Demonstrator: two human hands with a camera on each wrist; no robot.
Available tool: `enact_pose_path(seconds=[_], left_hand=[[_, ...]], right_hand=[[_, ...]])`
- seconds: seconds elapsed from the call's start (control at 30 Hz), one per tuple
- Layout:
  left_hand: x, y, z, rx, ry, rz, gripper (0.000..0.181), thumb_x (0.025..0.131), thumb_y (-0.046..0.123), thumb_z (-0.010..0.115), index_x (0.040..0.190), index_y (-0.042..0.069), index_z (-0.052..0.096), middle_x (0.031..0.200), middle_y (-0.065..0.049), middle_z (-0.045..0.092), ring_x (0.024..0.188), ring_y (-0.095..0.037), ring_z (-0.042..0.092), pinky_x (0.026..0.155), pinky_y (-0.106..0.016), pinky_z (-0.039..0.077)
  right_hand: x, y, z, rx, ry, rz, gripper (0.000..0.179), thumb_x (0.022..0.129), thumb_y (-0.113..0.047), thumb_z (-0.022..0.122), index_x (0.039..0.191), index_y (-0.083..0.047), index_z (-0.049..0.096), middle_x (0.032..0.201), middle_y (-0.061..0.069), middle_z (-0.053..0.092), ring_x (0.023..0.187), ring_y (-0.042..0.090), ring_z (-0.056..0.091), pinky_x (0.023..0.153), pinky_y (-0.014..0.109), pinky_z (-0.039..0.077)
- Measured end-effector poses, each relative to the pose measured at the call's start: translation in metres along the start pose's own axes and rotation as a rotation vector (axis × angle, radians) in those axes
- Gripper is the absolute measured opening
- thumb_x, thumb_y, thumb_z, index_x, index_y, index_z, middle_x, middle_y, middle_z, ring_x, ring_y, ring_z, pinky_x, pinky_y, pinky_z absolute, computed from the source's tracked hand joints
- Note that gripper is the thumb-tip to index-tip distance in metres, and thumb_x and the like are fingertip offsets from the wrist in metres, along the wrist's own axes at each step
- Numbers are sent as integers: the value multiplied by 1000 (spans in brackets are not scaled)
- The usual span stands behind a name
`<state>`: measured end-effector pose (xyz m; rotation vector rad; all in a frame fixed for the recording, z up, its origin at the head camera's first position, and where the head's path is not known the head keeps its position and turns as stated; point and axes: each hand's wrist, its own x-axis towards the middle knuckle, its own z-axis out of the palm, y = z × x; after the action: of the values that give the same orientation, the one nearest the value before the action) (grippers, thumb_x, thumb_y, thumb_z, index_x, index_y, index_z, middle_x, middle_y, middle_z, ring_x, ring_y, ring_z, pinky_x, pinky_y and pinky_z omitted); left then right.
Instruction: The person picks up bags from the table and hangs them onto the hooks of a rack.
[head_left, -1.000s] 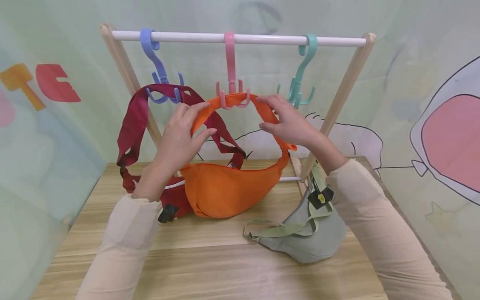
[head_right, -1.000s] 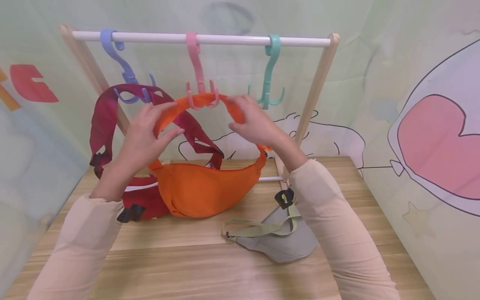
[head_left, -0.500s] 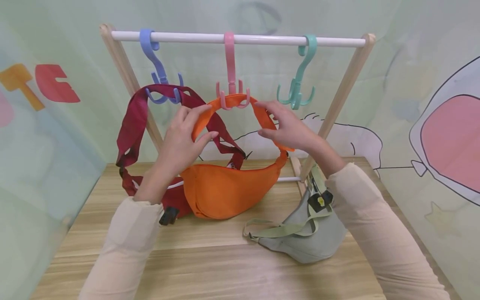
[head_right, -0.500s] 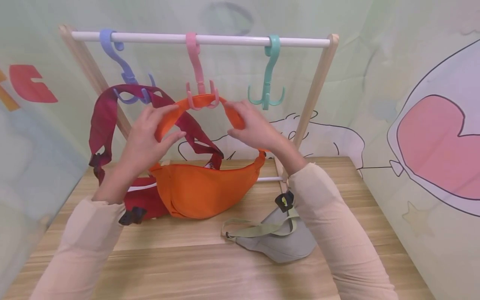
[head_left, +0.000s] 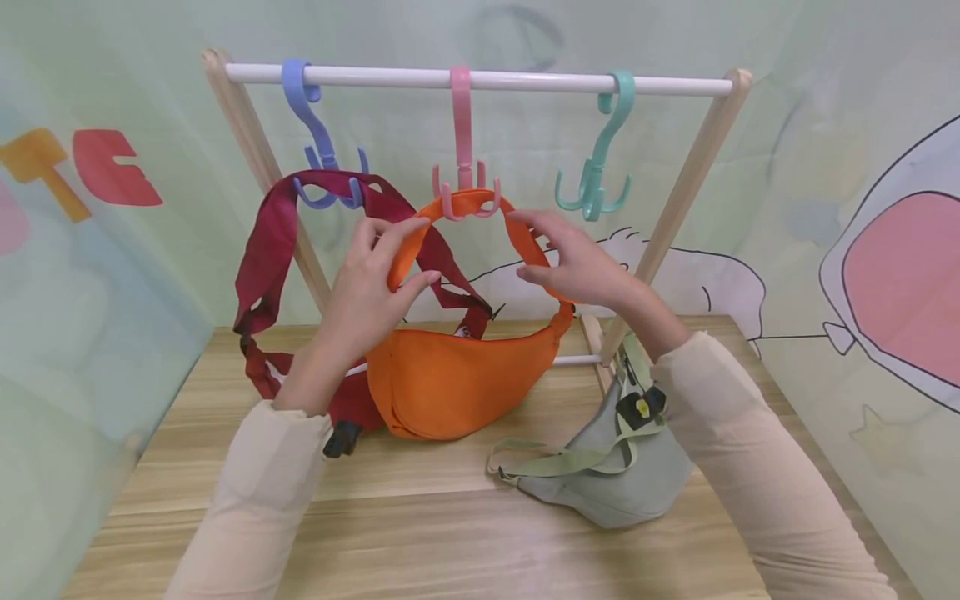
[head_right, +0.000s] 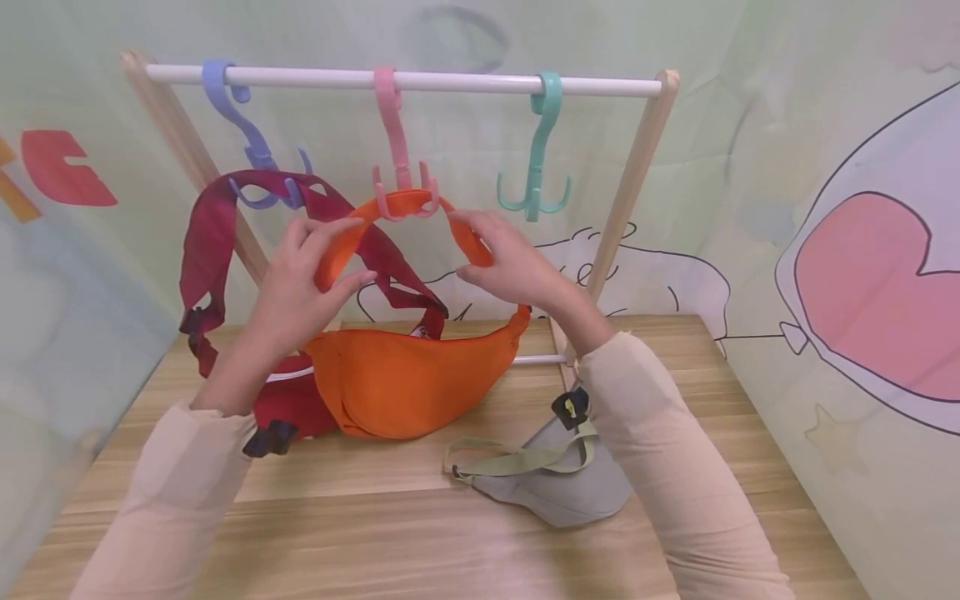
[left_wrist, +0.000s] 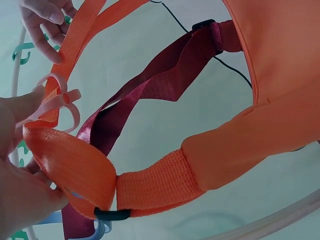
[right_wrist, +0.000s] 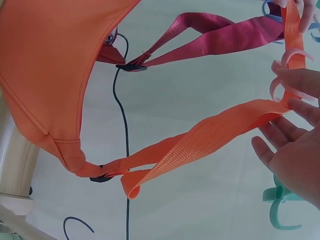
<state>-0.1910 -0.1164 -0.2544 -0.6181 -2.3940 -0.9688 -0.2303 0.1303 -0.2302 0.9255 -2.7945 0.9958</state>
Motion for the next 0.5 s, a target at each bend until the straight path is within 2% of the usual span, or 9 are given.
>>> enact_pose_path(seconds=[0.27,0.5], left_hand=[[-1,1,-1,22,12,6,53,81,18,69,130,11,49,112,-16,38,98,-26,44,72,-39,49],[-2,1,-2,1,31,13,52,80,15,71,128,8,51,115,-18,39,104,-28,42,77,-43,48]], right_hand=[[-3,3,0,8,8,-6,62,84,-9,64,139,-9,35,134,6,40,113,22,40,94,38,35],[-6,3,-2,14,6,-10,63,84,-9,64,139,-9,34,136,7,39,114,23,41,94,39,35]])
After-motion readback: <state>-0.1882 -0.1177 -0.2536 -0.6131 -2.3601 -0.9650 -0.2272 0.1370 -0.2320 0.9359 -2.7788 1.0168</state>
